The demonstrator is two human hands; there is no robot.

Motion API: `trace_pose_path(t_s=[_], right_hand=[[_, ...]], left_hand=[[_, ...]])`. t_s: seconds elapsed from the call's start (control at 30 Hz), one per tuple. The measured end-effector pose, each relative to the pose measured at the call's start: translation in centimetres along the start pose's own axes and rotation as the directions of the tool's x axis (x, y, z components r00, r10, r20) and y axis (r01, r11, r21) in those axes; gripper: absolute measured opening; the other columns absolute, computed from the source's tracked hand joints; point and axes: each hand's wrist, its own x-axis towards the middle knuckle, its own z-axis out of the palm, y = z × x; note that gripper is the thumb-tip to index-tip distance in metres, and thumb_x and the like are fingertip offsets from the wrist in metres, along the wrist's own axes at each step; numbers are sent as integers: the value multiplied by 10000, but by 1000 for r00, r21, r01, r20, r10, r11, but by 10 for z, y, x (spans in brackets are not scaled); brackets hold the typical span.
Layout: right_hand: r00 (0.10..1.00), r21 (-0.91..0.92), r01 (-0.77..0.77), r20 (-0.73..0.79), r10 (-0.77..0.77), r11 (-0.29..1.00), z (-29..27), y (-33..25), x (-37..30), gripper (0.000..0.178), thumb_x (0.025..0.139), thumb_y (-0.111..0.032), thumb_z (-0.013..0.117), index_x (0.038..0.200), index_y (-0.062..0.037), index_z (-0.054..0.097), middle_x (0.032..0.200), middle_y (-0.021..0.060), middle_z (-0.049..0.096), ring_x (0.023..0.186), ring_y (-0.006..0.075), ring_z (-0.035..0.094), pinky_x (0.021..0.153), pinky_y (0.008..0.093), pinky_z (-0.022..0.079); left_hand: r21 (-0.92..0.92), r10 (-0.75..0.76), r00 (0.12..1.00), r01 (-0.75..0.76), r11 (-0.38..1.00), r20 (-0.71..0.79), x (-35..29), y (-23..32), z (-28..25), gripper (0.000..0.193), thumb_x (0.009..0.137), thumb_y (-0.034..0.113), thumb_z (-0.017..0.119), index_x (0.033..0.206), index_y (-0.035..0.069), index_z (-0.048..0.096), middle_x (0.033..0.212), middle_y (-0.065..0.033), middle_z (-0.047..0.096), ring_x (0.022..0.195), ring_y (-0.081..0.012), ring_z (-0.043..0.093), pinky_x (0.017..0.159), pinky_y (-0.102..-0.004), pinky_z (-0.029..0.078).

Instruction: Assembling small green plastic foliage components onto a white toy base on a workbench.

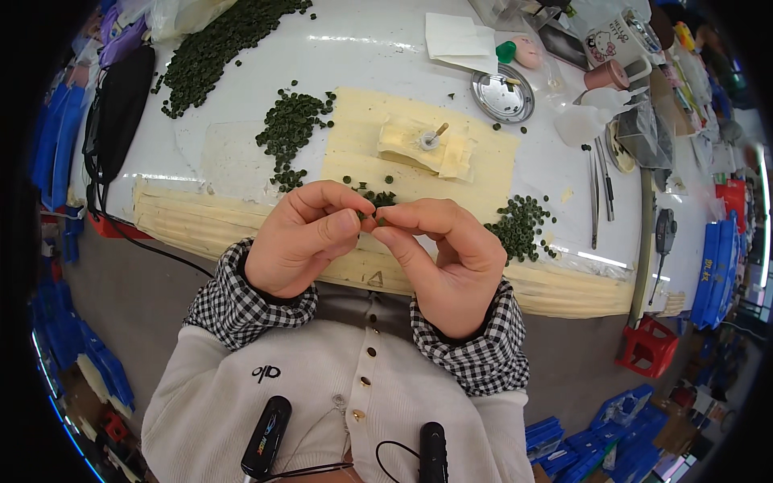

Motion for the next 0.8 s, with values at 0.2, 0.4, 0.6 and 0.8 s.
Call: trace_pose_path(t_s=[0.2, 0.4, 0.6, 0.8], right_hand=[[990, -112, 139, 46, -135, 984, 0, 1, 4, 238, 737, 92, 727, 948, -8, 683, 919, 100, 652, 831, 165, 622, 751, 261, 491], [989, -105, 142, 65, -135, 984, 0, 1, 3, 238, 738, 95, 725, 946, -15, 688, 910, 87, 638, 832, 158, 614, 733, 257, 494], [993, -2, 84, 88, -83, 997, -2, 3, 3, 239, 741, 122, 705, 939, -9, 686, 931, 92, 620, 841, 147, 602, 738, 248, 489], [993, 78, 34, 108, -43, 996, -4, 3, 1, 250, 750, 149, 680, 946, -6, 682, 942, 90, 603, 849, 143, 594, 756, 244, 485]], left_hand=[[-23, 37, 999, -36, 999, 21, 0, -5, 0, 168, 905, 65, 629, 1055, 2, 671, 930, -72, 678, 708, -81, 478, 636, -217, 392], [-87, 5, 998, 1, 996, 59, -1, -3, -3, 167, 890, 18, 635, 1047, -22, 676, 1008, -97, 684, 929, -123, 624, 850, -240, 501], [-151, 14, 995, 1, 988, 98, 0, -8, -4, 158, 891, 14, 633, 1039, -17, 676, 1008, -90, 680, 927, -118, 617, 849, -245, 498], [-118, 64, 991, -50, 992, 115, 2, -11, -3, 139, 893, 17, 633, 1022, -12, 677, 972, -62, 670, 912, -107, 602, 834, -235, 486]])
